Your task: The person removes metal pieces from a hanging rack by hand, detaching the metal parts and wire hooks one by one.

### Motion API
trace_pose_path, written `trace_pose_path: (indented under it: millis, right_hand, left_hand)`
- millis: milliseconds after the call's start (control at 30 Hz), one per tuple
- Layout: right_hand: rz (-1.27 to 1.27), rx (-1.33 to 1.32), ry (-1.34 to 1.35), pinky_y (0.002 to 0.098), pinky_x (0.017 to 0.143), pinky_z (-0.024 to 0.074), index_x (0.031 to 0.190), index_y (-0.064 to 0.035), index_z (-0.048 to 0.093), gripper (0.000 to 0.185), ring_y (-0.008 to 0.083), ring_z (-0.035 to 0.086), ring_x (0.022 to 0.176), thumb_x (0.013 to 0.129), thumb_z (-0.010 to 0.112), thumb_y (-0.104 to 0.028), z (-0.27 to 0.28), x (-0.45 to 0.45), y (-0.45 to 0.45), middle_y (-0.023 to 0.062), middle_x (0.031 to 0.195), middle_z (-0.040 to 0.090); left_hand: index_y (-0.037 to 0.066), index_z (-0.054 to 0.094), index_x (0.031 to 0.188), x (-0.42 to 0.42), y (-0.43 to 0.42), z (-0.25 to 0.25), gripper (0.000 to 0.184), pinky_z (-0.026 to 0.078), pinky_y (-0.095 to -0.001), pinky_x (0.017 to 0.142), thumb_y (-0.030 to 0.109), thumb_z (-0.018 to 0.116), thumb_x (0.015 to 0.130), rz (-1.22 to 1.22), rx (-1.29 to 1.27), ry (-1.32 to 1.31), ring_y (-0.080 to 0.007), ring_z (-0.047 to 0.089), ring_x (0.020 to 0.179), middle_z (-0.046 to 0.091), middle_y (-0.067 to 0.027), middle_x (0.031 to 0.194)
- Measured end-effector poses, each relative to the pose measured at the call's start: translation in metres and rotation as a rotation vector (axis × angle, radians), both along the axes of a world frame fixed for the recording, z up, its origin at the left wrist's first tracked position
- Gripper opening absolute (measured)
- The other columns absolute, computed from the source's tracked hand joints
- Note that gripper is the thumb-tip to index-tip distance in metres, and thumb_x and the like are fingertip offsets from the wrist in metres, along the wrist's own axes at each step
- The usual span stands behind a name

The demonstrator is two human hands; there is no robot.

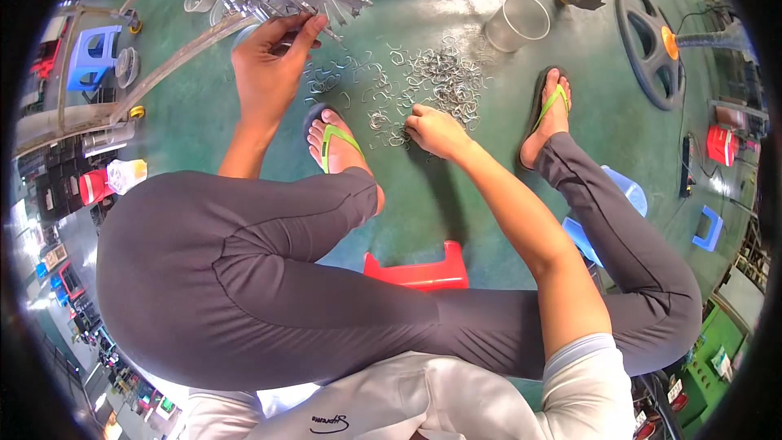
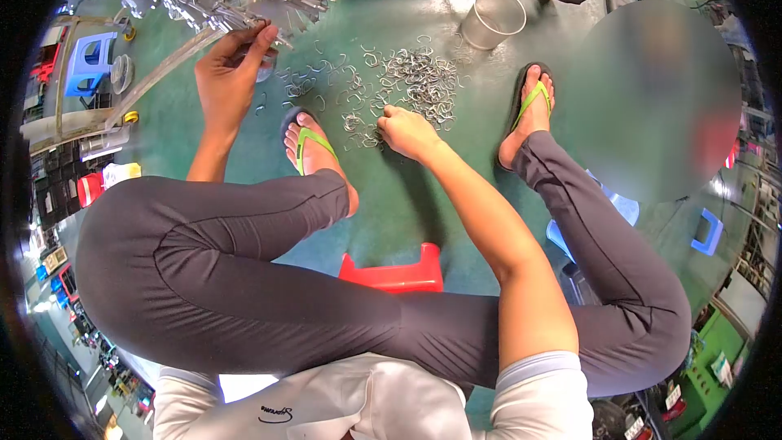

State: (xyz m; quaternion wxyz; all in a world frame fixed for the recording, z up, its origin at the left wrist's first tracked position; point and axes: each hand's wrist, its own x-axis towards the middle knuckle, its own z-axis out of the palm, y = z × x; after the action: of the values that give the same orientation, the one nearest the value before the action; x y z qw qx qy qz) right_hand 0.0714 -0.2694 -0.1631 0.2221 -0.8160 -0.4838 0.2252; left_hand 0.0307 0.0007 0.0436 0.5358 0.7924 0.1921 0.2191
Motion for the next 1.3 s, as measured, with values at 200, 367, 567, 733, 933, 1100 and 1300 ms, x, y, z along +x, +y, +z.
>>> trace_pose_path:
  millis: [200, 367, 567, 733, 933, 1100, 1300]
  right_hand:
    - [0.005, -0.204, -0.15, 0.0487, 0.079, 0.0614, 0.085, 0.0007, 0.073, 0.011, 0.0377, 0.073, 0.094, 0.083, 0.064, -0.004, 0.0, -0.007, 0.027, 0.0222, 0.101, 0.07]
    - [-0.148, -0.103, -0.109, 0.0491, 0.074, 0.0596, 0.083, 0.0041, 0.072, 0.021, 0.0418, 0.073, 0.085, 0.074, 0.072, -0.015, 0.013, -0.004, 0.046, 0.0266, 0.093, 0.07]
    - [-0.468, 0.332, 0.175, 0.0479, 0.073, 0.0575, 0.082, 0.0042, 0.064, 0.024, 0.045, 0.069, 0.074, 0.076, 0.072, -0.018, 0.075, 0.032, 0.064, 0.0227, 0.082, 0.071]
    - [-0.631, 0.66, 0.379, 0.0331, 0.07, 0.0582, 0.099, 0.0032, 0.069, 0.018, 0.0189, 0.072, 0.071, 0.086, 0.07, -0.01, 0.16, 0.056, 0.074, 0.0156, 0.081, 0.074]
    - [-0.529, 0.875, 0.555, 0.0256, 0.075, 0.0551, 0.114, -0.0004, 0.074, 0.023, 0.0072, 0.067, 0.082, 0.093, 0.077, -0.01, 0.241, 0.071, 0.08, 0.0041, 0.095, 0.076]
    - [-0.477, 1.047, 0.69, 0.0261, 0.076, 0.0582, 0.108, 0.0025, 0.073, 0.015, 0.0104, 0.071, 0.083, 0.096, 0.073, -0.005, 0.281, 0.064, 0.086, 0.0065, 0.095, 0.076]
    - [-0.337, 1.22, 0.649, 0.0269, 0.072, 0.0607, 0.11, 0.004, 0.071, 0.014, 0.0147, 0.075, 0.083, 0.099, 0.068, -0.002, 0.337, 0.065, 0.093, 0.008, 0.095, 0.075]
  left_hand:
    - [-0.007, 0.077, 0.106, -0.002, 0.004, -0.003, 0.028, 0.056, -0.0247, 0.07, 0.017, 0.081, 0.092, -0.015, -0.012, -0.009, -0.0132, 0.073, 0.08, 0.076, -0.009, 0.095]
    - [-0.008, 0.075, 0.111, -0.007, 0.002, 0.002, 0.027, 0.057, -0.0261, 0.077, 0.013, 0.08, 0.094, -0.038, -0.001, 0.0, -0.0131, 0.072, 0.084, 0.075, -0.0085, 0.097]
    - [-0.007, 0.077, 0.109, -0.01, 0.006, -0.006, 0.026, 0.055, -0.0249, 0.075, 0.013, 0.081, 0.093, -0.017, -0.013, 0.014, -0.0113, 0.07, 0.082, 0.075, -0.0073, 0.096]
    - [-0.004, 0.077, 0.099, -0.011, 0.007, -0.003, 0.016, 0.055, -0.0266, 0.073, 0.009, 0.082, 0.089, -0.152, 0.059, -0.008, -0.0105, 0.069, 0.081, 0.076, -0.009, 0.094]
    - [-0.002, 0.078, 0.1, -0.015, 0.0, 0.015, 0.014, 0.052, -0.027, 0.074, 0.007, 0.082, 0.089, -0.273, 0.104, -0.016, -0.0095, 0.067, 0.083, 0.075, -0.0065, 0.09]
    - [-0.003, 0.074, 0.093, -0.015, 0.003, 0.015, 0.012, 0.053, -0.0292, 0.07, 0.005, 0.082, 0.089, -0.315, 0.211, -0.055, -0.0127, 0.069, 0.078, 0.073, -0.0102, 0.087]
    - [-0.005, 0.06, 0.078, -0.016, -0.001, 0.024, 0.024, 0.052, -0.0308, 0.069, 0.002, 0.08, 0.09, -0.397, 0.186, -0.089, -0.0168, 0.073, 0.081, 0.06, -0.0095, 0.073]
